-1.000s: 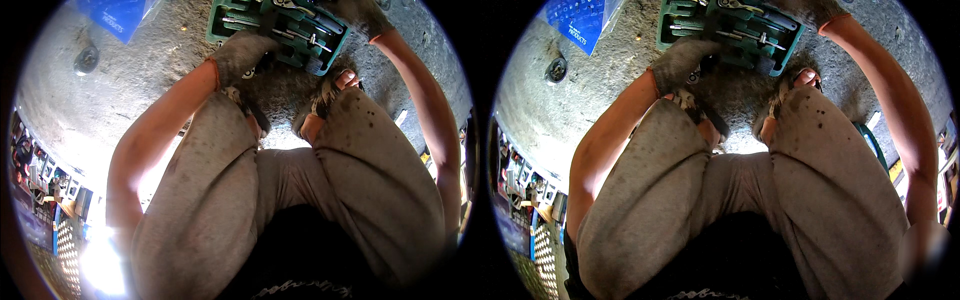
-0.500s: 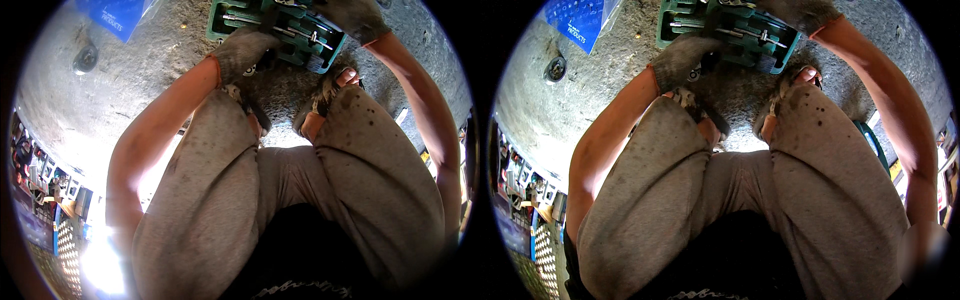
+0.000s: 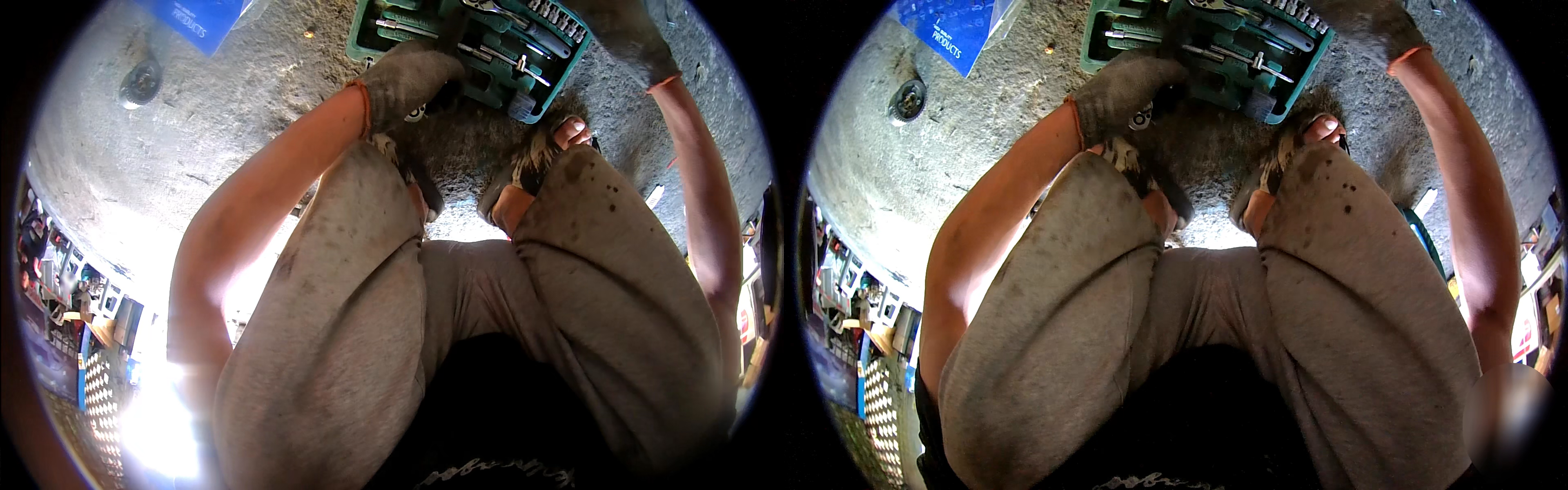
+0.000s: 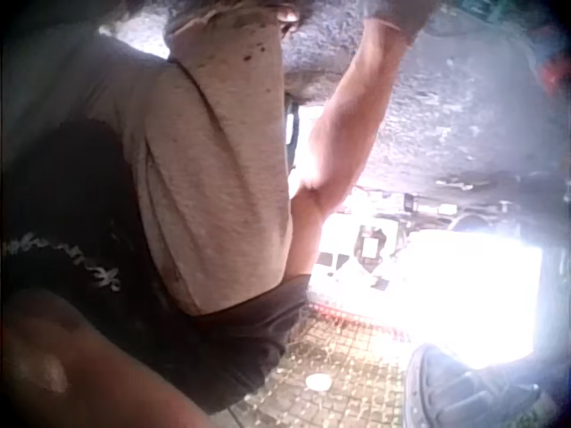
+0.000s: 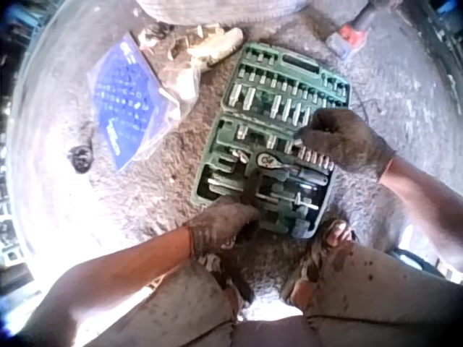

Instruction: The person selects sockets from a tool kit on the ground, attaches them to a wrench, and then uses the wrench to loosen or tighten components within the engine bay of a blue car.

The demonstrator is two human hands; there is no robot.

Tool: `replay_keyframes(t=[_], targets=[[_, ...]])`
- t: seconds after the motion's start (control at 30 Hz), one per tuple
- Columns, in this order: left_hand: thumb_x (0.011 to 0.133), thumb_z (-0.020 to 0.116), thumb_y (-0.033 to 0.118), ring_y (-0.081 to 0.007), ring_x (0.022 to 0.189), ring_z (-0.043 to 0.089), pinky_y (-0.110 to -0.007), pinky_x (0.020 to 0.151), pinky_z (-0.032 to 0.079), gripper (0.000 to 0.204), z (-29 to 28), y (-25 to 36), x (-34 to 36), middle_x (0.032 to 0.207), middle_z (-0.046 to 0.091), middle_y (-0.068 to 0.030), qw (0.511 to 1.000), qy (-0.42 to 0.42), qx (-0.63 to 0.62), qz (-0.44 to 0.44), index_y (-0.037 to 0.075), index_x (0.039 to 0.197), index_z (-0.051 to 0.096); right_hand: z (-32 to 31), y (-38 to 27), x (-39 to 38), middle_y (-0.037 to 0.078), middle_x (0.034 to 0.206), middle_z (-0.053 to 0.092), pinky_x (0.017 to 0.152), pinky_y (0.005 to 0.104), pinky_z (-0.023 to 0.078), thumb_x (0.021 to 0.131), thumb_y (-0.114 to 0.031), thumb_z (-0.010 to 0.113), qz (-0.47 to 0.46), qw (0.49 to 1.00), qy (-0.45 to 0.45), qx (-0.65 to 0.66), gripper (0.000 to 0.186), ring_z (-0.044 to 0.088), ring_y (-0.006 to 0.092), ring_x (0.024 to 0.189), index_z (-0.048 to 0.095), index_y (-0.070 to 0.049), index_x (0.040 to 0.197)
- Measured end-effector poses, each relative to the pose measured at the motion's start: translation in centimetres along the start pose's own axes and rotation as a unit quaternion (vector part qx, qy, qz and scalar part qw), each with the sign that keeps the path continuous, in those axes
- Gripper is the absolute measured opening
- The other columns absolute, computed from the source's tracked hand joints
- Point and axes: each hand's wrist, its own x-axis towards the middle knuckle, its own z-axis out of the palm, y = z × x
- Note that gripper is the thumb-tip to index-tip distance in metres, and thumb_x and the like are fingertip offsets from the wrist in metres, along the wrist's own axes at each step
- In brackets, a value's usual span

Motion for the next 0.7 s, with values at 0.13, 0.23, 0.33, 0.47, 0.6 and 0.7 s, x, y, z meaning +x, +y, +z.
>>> replay_keyframes(t=[0.13,0.23,0.33,0.47,0.6,0.7], targets=[[0.094,0.060,0.006,-0.0277,0.102,0.072,-0.038,0.091,0.058,0.030,-0.7,0.9,-0.4,0.113,0.073,-0.0158,0.998,-0.032,0.046,0.013,0.011,0.121,0.072,-2.2,1.1,-0.2,0.004,0.085,0.070,0.059,0.0310,0.049,0.093,-0.033,0.073,0.078,0.979,-0.077,0.171,0.033,0.061,0.0126,0.073,0.071,-0.001,0.089],[0.094,0.059,0.007,-0.0283,0.100,0.072,-0.037,0.090,0.058,0.029,-0.8,0.8,0.0,0.111,0.073,-0.0160,0.995,-0.040,0.082,0.049,0.009,0.120,0.072,-2.8,1.0,-0.7,0.003,0.083,0.068,0.061,0.0303,0.050,0.092,-0.033,0.077,0.092,0.975,-0.074,0.186,0.032,0.061,0.0118,0.074,0.071,-0.001,0.094],[0.094,0.058,0.007,-0.0266,0.098,0.072,-0.037,0.086,0.058,0.028,-0.1,1.1,-0.2,0.107,0.073,-0.0160,0.992,0.021,-0.103,-0.071,0.008,0.119,0.072,-1.3,3.2,-0.3,0.002,0.082,0.068,0.065,0.0302,0.051,0.090,-0.031,0.079,-0.015,0.997,-0.044,0.055,0.032,0.060,0.0112,0.075,0.070,-0.003,0.101],[0.089,0.065,0.030,-0.0174,0.064,0.064,-0.034,0.061,0.050,0.031,0.2,-0.7,0.3,0.073,0.070,-0.0088,0.982,0.018,-0.179,-0.060,0.002,0.084,0.074,0.7,5.0,0.5,0.014,0.103,0.074,0.086,0.0418,0.057,0.096,-0.034,0.069,-0.109,0.972,-0.054,-0.203,0.032,0.073,0.0307,0.093,0.070,-0.008,0.112],[0.089,0.065,0.031,-0.0159,0.059,0.062,-0.032,0.055,0.049,0.031,0.1,-0.8,0.4,0.070,0.070,-0.0079,0.983,0.011,-0.179,-0.043,0.002,0.081,0.074,2.5,5.2,0.4,0.012,0.108,0.074,0.088,0.0405,0.057,0.094,-0.034,0.071,-0.157,0.962,0.034,-0.220,0.033,0.073,0.0297,0.096,0.069,-0.010,0.116],[0.089,0.066,0.031,-0.0153,0.060,0.064,-0.032,0.055,0.049,0.032,0.4,-1.2,0.8,0.071,0.071,-0.0078,0.980,0.015,-0.199,-0.019,0.002,0.081,0.074,3.4,4.9,0.4,0.013,0.104,0.073,0.085,0.0390,0.057,0.093,-0.030,0.073,-0.174,0.959,0.088,-0.206,0.033,0.072,0.0297,0.093,0.067,-0.009,0.117]])
